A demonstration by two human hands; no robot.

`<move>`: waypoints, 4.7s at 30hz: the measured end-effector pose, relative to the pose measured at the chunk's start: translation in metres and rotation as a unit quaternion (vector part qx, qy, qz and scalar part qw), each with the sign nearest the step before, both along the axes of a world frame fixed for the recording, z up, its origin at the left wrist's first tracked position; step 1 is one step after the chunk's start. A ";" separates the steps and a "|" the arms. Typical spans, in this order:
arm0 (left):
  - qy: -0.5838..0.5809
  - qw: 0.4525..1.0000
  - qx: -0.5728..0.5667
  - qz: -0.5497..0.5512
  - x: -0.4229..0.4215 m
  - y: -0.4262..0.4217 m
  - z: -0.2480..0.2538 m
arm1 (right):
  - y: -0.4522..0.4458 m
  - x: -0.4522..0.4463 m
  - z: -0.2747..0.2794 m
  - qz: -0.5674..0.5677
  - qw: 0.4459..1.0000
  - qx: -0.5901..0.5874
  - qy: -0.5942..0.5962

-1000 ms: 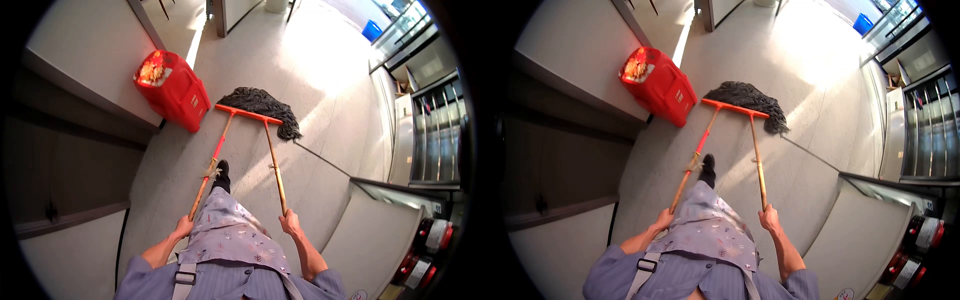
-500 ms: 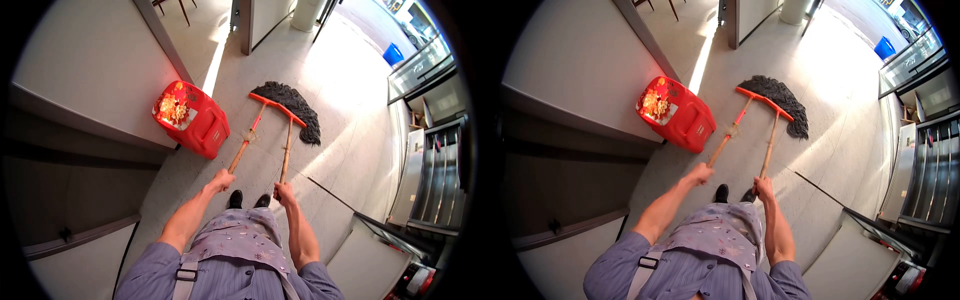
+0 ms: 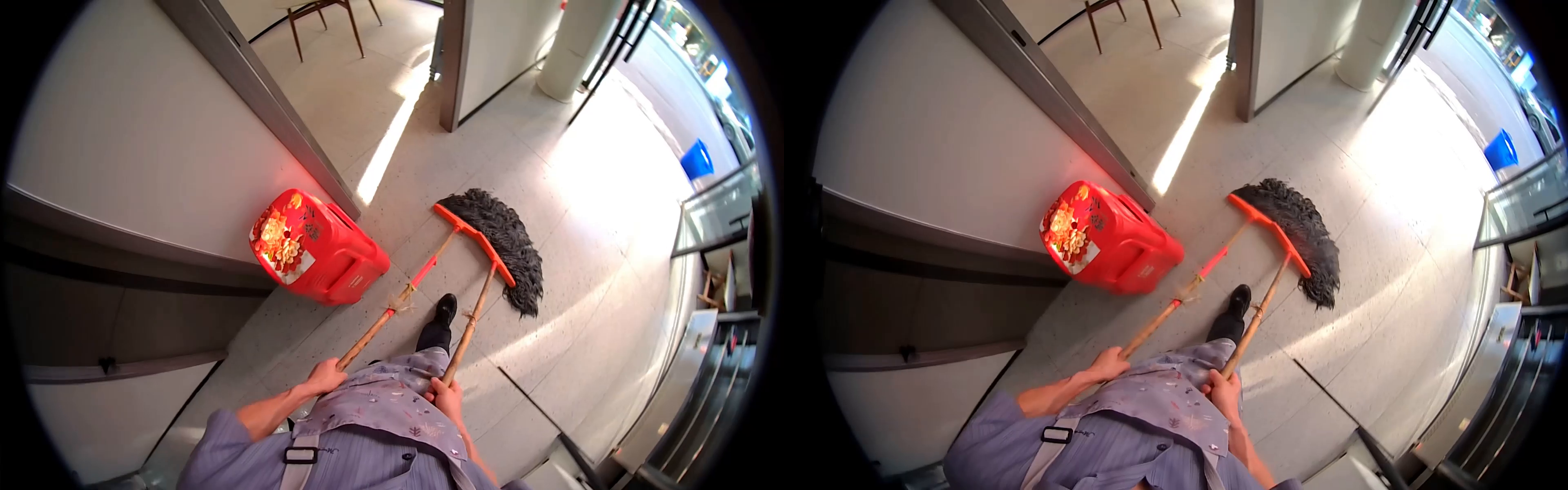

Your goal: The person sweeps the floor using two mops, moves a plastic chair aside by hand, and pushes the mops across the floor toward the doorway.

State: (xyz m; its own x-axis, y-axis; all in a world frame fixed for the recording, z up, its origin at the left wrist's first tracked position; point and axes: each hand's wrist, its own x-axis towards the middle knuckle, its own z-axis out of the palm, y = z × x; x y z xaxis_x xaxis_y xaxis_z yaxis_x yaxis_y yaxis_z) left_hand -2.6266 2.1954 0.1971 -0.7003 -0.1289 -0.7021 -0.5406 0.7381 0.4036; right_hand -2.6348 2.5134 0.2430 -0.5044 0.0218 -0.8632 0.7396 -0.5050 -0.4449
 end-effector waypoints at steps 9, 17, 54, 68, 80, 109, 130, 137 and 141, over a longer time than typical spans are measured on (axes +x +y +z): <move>0.053 0.983 -0.086 -0.156 -0.286 0.156 0.014 | 0.147 -0.172 -0.037 -0.052 0.997 0.010 0.056; -0.011 0.987 0.015 -0.160 -0.393 0.318 0.007 | 0.223 -0.291 -0.108 -0.124 0.991 -0.027 0.043; -0.041 0.998 -0.053 0.007 -0.029 0.028 0.059 | 0.106 -0.088 0.013 0.119 0.986 -0.117 -0.025; -0.061 0.970 0.120 0.204 -0.251 0.089 0.026 | 0.176 -0.276 -0.050 0.262 0.964 0.027 0.029; -0.032 0.944 0.162 0.287 -0.029 0.090 0.065 | 0.213 -0.264 0.058 0.537 0.838 0.095 0.003; 0.048 0.788 0.267 0.553 -0.582 0.069 -0.061 | -0.001 -0.826 -0.091 0.598 0.772 0.164 0.140; 0.151 0.793 0.060 0.587 -0.873 0.007 0.032 | -0.122 -1.150 -0.058 0.634 0.556 0.408 0.350; 0.166 0.759 0.156 0.610 -0.989 -0.091 0.026 | -0.234 -1.293 -0.055 0.655 0.548 0.406 0.325; 0.100 0.748 0.144 0.640 -1.066 -0.169 0.032 | -0.319 -1.368 -0.052 0.662 0.557 0.392 0.313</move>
State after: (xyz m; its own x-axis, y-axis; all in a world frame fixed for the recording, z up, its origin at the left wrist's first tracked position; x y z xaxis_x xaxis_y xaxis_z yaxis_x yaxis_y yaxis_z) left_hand -3.6929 2.0263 0.2290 -0.2284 -0.6472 -0.7273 -0.6379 -0.4648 0.6140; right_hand -4.0029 2.1948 0.1906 -0.7229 -0.4811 -0.4959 -0.1915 0.8291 -0.5253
